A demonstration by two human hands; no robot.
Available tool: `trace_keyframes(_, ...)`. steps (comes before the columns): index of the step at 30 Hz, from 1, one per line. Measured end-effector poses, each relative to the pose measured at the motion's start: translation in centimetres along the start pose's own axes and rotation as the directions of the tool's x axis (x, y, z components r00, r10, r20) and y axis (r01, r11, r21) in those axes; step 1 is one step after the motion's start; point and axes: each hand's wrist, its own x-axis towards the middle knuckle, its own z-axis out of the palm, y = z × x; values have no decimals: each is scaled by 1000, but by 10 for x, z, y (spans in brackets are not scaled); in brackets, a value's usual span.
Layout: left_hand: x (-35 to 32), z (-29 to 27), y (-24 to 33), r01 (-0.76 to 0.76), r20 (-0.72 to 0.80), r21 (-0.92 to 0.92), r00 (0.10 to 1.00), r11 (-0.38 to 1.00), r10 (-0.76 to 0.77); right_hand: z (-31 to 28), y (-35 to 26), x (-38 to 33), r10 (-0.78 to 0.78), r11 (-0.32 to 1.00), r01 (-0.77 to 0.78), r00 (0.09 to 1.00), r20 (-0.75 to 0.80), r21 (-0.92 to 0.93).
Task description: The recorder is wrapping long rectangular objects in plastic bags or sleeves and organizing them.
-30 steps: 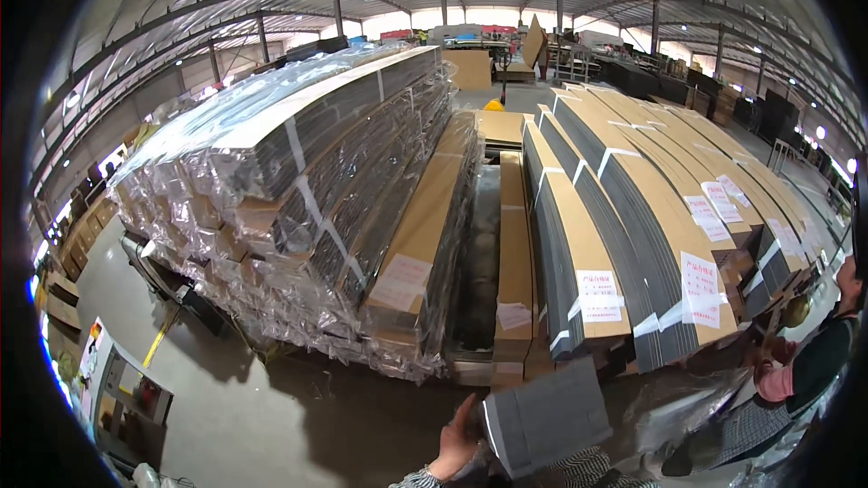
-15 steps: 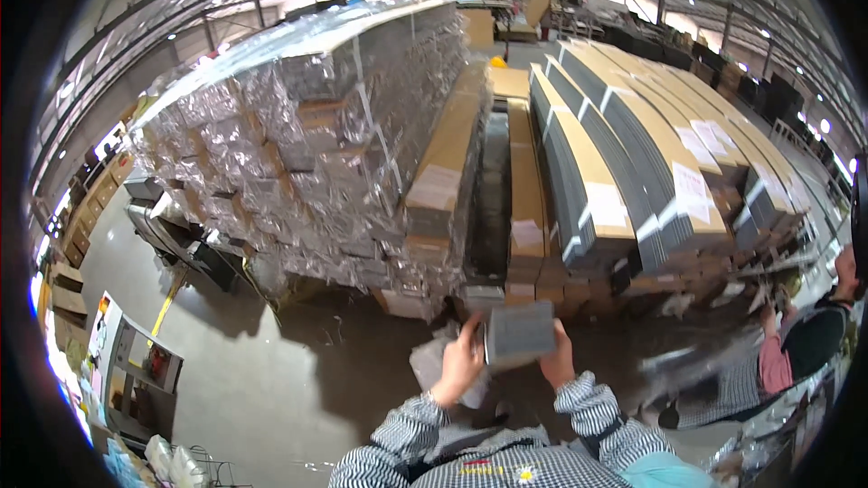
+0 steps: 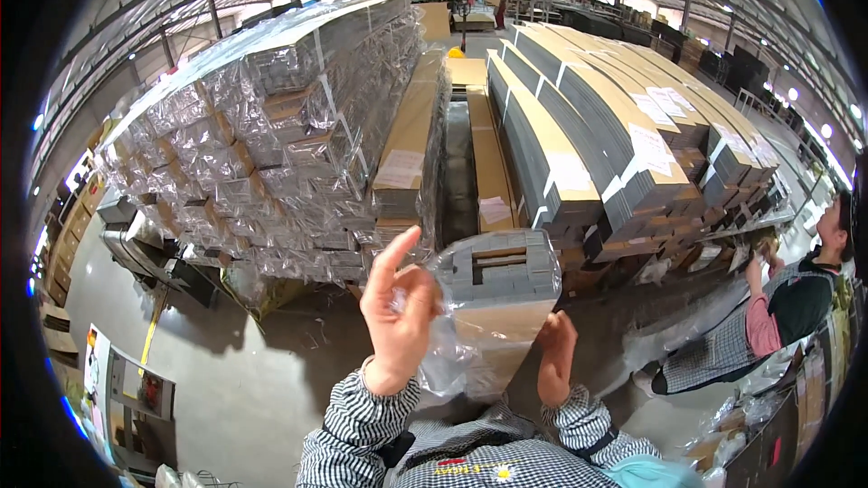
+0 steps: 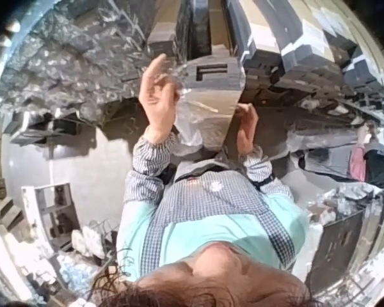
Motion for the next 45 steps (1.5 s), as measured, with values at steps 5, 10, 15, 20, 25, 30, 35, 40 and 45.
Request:
trace_keyframes(5,-45,-37,-84,201,81,483,959,852,-272,-25,38,-37,333,930,-339,941,-66,-143)
trace_keyframes(10,-106,-33,-139,255,279,576,832,777,-480,-45,42,-33,707,689,-705,705,-61,-171)
trace_keyframes(15,-118,-28,-134,298,376,470,783,831,-494,-43,66,-36,767,445,-662,630,-125,-602)
trace_keyframes(20,-66,-29,-61,464,222,-55,869,884,-442,-30,54,-24,433,884,-368,878,203,-289)
trace_keyframes(25,18,-3,60,189,396,-698,906,691,151,-54,174,-101,618,768,-542,486,618,-342)
trace_keyframes(30,35,-29,102,-66,183,-684,949,727,258,25,170,-97,556,795,-593,629,544,-128)
trace_keyframes(35,72,-71,64,-60,20,-275,998,960,68,31,161,-7,528,849,-498,811,253,-176)
trace_keyframes(40,32,-148,-75,388,-179,150,915,910,-361,45,129,237,288,953,-285,958,16,-107)
trace_keyframes(45,14,-174,-136,518,-184,353,855,779,-485,104,163,492,323,942,-299,931,169,-156)
